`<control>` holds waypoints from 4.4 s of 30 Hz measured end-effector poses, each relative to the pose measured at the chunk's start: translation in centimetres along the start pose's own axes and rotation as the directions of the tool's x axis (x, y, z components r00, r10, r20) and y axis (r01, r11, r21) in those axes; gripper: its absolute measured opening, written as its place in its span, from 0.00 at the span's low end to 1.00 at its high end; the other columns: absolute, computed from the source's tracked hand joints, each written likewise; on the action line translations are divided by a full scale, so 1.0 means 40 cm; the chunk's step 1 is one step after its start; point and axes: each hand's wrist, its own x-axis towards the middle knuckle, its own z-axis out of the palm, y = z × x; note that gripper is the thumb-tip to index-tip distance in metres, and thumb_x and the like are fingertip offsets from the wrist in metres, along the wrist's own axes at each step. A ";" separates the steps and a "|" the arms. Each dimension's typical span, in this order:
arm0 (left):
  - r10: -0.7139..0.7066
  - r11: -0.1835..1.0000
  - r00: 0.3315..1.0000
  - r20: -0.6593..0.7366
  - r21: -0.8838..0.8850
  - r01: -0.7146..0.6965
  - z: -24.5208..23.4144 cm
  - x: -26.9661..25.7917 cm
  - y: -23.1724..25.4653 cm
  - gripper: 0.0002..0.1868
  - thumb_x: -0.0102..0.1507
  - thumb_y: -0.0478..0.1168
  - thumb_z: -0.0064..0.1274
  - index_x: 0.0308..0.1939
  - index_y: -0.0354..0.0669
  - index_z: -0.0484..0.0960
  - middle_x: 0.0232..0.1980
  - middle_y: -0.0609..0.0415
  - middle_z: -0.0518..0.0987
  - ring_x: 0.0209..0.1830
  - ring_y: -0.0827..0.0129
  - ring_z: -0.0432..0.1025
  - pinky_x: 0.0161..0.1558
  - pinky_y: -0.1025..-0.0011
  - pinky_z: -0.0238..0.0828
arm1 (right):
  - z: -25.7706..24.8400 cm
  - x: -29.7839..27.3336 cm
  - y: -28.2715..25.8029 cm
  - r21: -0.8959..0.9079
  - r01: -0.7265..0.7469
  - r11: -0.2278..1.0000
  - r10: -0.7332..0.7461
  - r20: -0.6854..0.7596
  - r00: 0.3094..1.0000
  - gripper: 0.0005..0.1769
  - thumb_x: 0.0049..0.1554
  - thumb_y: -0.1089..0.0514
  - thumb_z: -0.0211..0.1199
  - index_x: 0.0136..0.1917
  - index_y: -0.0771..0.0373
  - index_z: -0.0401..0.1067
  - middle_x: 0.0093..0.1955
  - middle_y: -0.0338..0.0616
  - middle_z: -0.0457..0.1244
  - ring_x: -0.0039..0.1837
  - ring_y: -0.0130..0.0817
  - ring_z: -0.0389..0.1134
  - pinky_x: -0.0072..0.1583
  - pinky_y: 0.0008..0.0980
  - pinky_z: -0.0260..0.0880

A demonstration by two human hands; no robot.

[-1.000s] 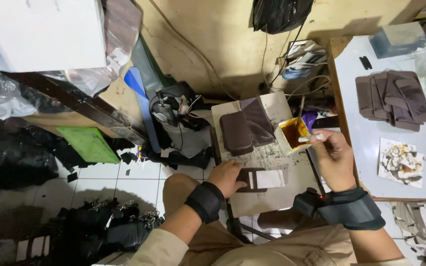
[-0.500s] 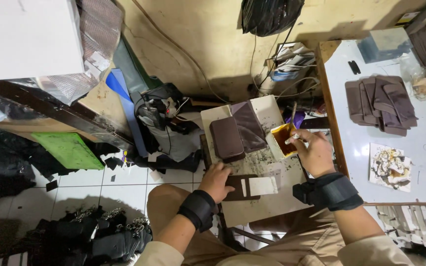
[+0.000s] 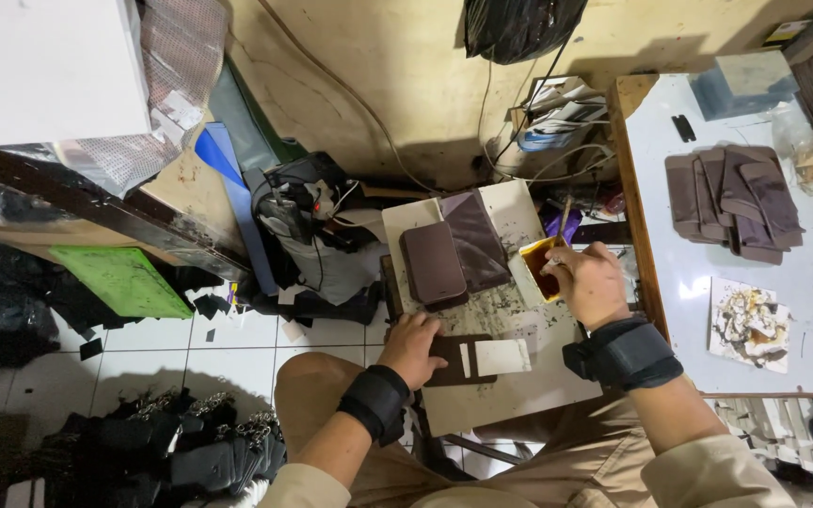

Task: The person sits at a small work table assembling leather wallet components. They dip a brush into a yellow container of glue, apply glue to small leather pieces, fold and press the pieces together, and place finished pieces onto a stack on the table.

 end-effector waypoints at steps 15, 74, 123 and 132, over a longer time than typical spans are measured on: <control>-0.083 0.995 0.996 0.041 -0.055 0.085 0.002 -0.004 0.018 0.25 0.64 0.47 0.59 0.61 0.44 0.68 0.61 0.44 0.69 0.67 0.48 0.58 0.66 0.54 0.64 | -0.220 -0.019 -0.005 0.569 -0.218 0.793 0.076 0.263 0.962 0.10 0.60 0.60 0.66 0.55 0.56 0.80 0.46 0.52 0.73 0.52 0.41 0.74 0.57 0.44 0.70; 0.199 0.961 0.889 -0.413 -0.097 -0.260 0.250 0.137 -0.188 0.39 0.44 0.79 0.59 0.36 0.58 0.62 0.40 0.65 0.57 0.43 0.75 0.50 0.37 0.69 0.59 | -0.012 -0.182 -0.270 0.259 0.177 0.950 -0.270 0.389 0.881 0.10 0.56 0.54 0.64 0.53 0.47 0.77 0.36 0.44 0.71 0.45 0.48 0.75 0.50 0.44 0.75; -0.181 0.976 0.980 0.086 0.140 0.168 0.053 0.099 -0.011 0.31 0.54 0.50 0.71 0.56 0.49 0.73 0.61 0.39 0.72 0.69 0.41 0.60 0.63 0.53 0.69 | -0.219 -0.018 -0.070 0.233 -0.127 0.964 0.079 0.207 0.975 0.10 0.59 0.53 0.68 0.55 0.45 0.78 0.44 0.44 0.72 0.52 0.51 0.74 0.53 0.51 0.73; -0.221 0.968 0.965 0.142 0.152 0.199 -0.009 0.075 0.042 0.32 0.55 0.49 0.71 0.58 0.39 0.77 0.63 0.35 0.72 0.71 0.39 0.58 0.65 0.50 0.68 | -0.060 0.052 -0.014 -0.023 -0.045 0.999 0.049 0.273 0.961 0.12 0.60 0.46 0.64 0.58 0.37 0.77 0.46 0.43 0.70 0.53 0.47 0.74 0.56 0.44 0.76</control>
